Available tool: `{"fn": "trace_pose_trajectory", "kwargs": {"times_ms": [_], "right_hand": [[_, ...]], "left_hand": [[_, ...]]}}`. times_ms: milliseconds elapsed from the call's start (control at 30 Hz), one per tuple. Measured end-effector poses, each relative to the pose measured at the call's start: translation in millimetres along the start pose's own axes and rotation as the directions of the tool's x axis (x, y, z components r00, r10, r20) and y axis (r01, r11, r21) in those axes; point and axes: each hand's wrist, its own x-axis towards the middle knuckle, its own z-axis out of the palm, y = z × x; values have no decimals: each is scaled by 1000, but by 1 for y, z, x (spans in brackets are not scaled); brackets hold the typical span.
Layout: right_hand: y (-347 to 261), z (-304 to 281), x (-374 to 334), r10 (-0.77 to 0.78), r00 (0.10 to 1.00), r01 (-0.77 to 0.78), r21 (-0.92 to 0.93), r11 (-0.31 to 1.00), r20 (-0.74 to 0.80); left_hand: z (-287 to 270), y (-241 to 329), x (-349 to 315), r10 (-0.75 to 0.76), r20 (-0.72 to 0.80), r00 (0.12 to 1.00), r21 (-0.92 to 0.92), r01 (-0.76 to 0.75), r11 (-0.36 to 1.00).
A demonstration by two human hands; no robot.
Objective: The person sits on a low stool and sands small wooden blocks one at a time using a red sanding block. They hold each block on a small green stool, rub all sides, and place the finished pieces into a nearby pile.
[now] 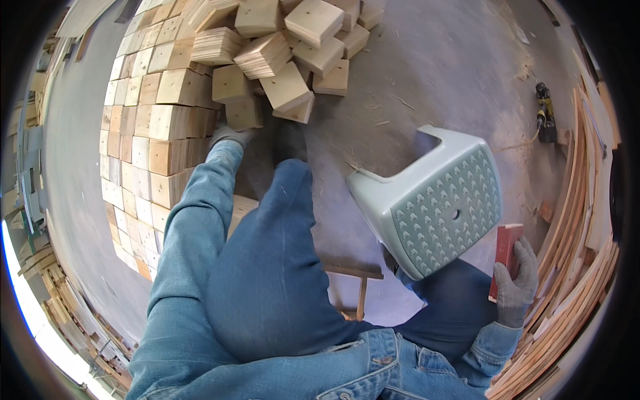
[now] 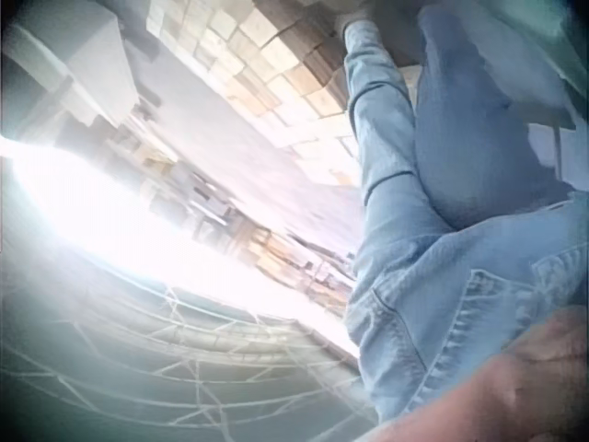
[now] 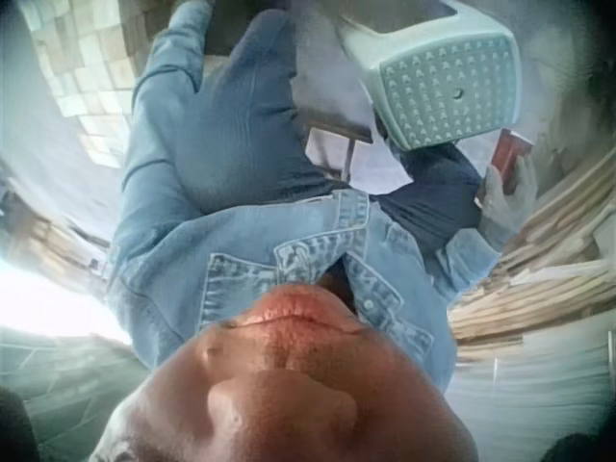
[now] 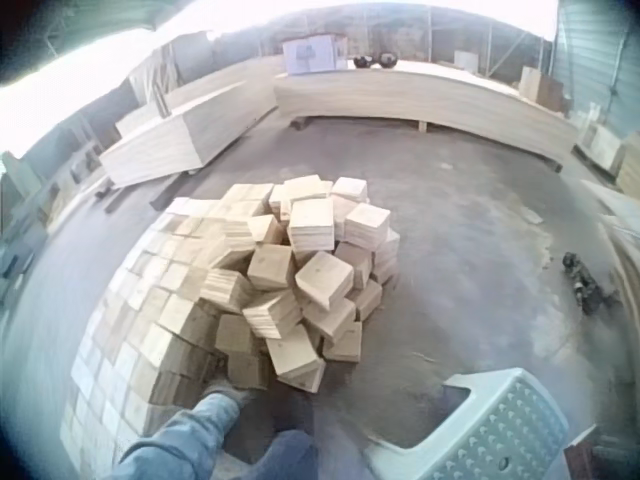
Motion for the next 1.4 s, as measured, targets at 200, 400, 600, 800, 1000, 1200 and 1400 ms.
{"fn": "trace_pose_trajectory", "kwargs": {"times_ms": [200,400,600,800,1000,1200,1400], "right_hand": [[2,12,2,-17,998,16,18,1000,56],[1,15,1,-41,999,42,-53,998,16],[-2,17,-4,-59,998,58,-125,990,0],[-7,26,-1,-113,993,114,-40,993,16],[1,35,-5,-98,995,100,-48,994,27],[-4,31,-7,-128,991,132,-125,983,40],[-10,32,-5,-193,980,197,-160,967,39]], "left_hand": [[29,16,38,26,-32,999,-66,-28,997],[30,3,49,4,-46,999,-58,-7,998],[9,-9,23,24,-71,997,72,-19,997],[-12,5,-5,150,-47,988,155,-142,978],[-18,11,-15,138,70,988,107,-144,984],[-43,7,-28,143,65,988,99,-149,984],[-44,11,-13,192,-9,981,31,-192,981]]}}
